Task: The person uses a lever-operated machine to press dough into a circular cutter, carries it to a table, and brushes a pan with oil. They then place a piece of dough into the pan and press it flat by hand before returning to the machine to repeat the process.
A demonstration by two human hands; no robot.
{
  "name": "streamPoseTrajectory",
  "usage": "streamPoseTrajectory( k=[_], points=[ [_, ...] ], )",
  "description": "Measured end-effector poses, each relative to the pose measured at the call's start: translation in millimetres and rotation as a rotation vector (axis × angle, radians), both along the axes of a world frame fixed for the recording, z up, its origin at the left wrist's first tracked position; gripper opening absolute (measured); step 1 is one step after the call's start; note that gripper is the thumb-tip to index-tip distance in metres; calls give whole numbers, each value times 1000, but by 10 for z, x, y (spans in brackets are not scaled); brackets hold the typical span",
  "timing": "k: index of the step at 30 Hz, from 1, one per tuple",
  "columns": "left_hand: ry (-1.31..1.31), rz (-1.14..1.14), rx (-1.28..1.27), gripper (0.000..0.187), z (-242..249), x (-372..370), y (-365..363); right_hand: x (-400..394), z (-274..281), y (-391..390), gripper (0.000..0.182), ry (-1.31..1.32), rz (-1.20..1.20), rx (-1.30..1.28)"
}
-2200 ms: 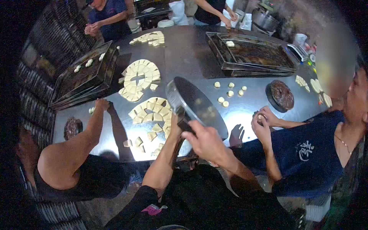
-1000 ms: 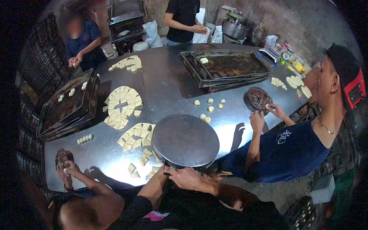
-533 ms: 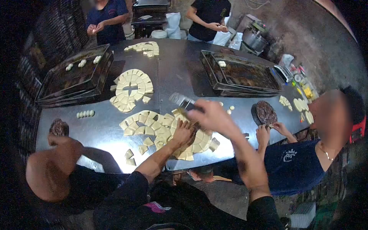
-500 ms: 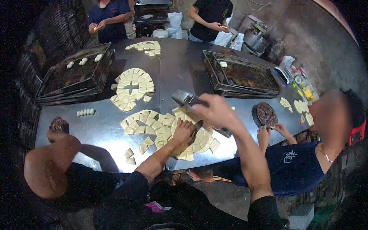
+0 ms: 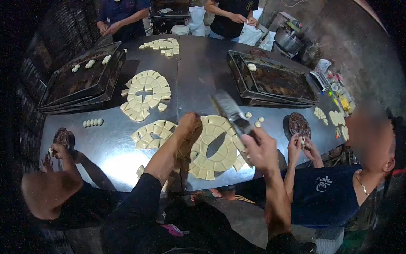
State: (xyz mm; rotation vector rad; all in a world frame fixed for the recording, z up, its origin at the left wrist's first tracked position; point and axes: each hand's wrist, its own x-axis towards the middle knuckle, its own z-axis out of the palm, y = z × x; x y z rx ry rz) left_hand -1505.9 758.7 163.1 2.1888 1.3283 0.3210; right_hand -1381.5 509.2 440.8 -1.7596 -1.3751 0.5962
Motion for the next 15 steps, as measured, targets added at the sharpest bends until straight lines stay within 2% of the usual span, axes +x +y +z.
streamPoseTrajectory(
  k=[2, 3, 5, 7, 8, 10, 14, 15],
  points=[
    [73, -13, -81, 33, 53, -60, -27, 148, -21, -148, 17, 116, -142, 51],
    [184, -42, -90, 33, 270, -147, -94, 228, -50, -202, 17, 170, -180, 76],
    [312, -76, -97, 34, 470, -231, -147, 321, -64, -295, 25, 196, -335, 51],
    [374, -209, 58, 31, 443, -317, -259, 432, -107, -423, 33, 172, -242, 153],
    [390, -217, 53, 31, 434, -360, -295, 463, -121, -458, 36, 150, -269, 192],
    [299, -325, 221, 30, 393, -472, -370, 533, -211, -517, 35, 157, -325, 314],
    [177, -176, 218, 34, 310, -570, -429, 493, -159, -541, 39, 249, -372, 385],
    [206, -97, 123, 32, 495, -577, -516, 475, -125, -532, 34, 260, -407, 417]
  ],
)
